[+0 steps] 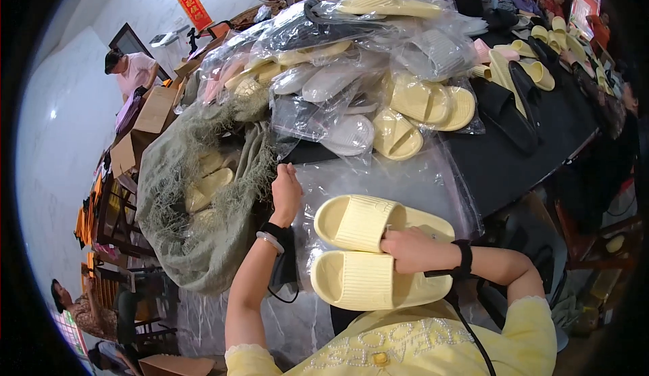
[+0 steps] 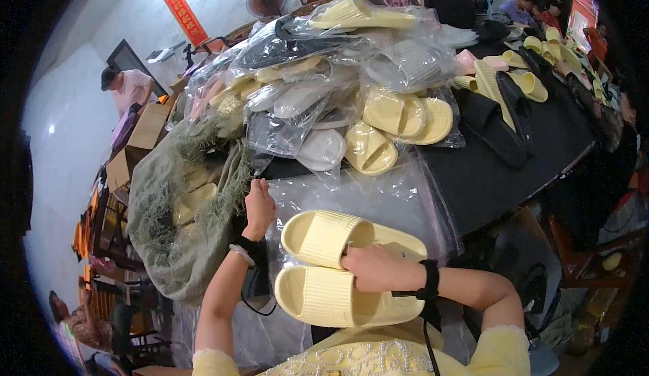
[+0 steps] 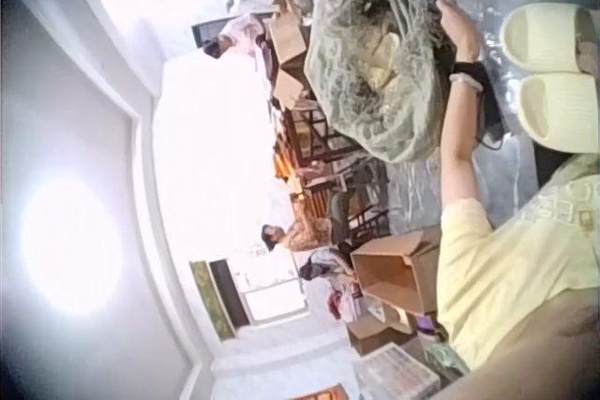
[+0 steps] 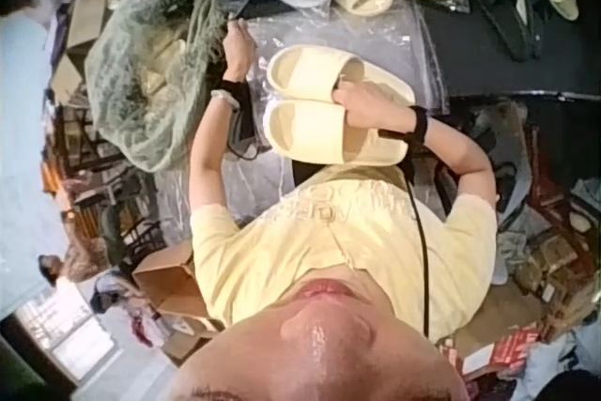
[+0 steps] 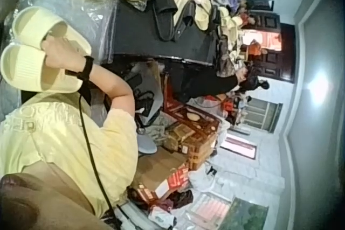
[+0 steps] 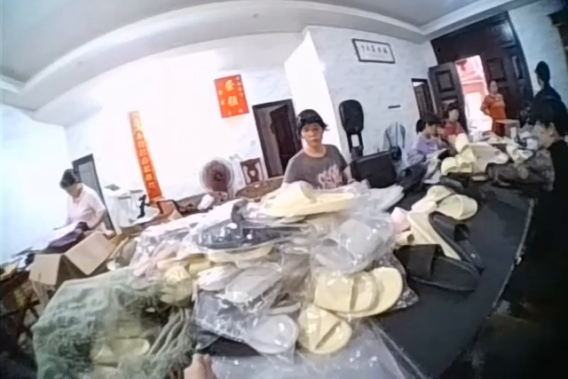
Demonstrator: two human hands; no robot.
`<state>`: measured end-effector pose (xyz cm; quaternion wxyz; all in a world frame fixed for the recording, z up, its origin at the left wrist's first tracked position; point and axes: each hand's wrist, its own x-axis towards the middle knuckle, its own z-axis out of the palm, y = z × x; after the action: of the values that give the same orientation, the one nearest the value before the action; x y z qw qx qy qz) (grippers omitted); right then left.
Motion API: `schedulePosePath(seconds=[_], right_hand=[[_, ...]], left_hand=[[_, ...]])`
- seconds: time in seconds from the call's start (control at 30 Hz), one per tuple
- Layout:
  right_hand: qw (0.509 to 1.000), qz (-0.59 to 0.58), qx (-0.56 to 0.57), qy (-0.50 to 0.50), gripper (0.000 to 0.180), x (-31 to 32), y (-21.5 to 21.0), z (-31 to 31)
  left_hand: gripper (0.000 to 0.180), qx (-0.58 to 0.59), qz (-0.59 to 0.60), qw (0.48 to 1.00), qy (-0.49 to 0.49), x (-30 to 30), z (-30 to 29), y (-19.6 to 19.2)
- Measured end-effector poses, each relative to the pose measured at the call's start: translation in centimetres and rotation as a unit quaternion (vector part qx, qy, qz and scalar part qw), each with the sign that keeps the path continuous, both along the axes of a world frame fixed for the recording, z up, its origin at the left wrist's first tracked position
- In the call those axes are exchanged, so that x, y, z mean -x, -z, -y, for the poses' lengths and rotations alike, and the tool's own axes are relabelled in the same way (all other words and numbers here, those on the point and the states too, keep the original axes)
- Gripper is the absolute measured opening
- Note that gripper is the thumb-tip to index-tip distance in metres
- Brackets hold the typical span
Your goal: The recorder packages finished sandals into individual plastic bags and organizes them on a work table alongside other workers.
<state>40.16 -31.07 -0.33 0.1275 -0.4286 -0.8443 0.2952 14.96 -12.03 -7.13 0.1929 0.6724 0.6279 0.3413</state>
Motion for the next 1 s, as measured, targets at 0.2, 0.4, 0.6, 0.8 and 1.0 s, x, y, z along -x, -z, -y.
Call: schedulePosePath(seconds=[0.2,0.4,0.6,0.8,1.0], right_hand=[[0.996,0.075,0.021,0.050,0.014,-0.1,1.0,-2.6],[0.982,0.077,-0.036,0.169,0.020,-3.6,3.7,-3.4],[0.992,0.105,-0.044,0.045,0.019,-1.4,1.6,-3.5],[0.999,-0.018,0.029,-0.029,0.026,-4.9,1.6,-5.1],[0.966,-0.002,-0.160,0.204,0.027,-9.6,-2.0,-9.5]], left_hand=[[0.023,0.052,0.034,0.995,0.074,-1.1,1.3,-2.0],[0.016,0.069,0.113,0.989,0.065,0.2,0.4,-1.8],[0.018,0.094,0.126,0.987,0.037,-0.2,0.8,-1.7],[0.050,0.098,0.131,0.984,0.065,1.2,1.9,0.4],[0.045,0.121,0.232,0.961,0.086,2.4,0.9,0.6]])
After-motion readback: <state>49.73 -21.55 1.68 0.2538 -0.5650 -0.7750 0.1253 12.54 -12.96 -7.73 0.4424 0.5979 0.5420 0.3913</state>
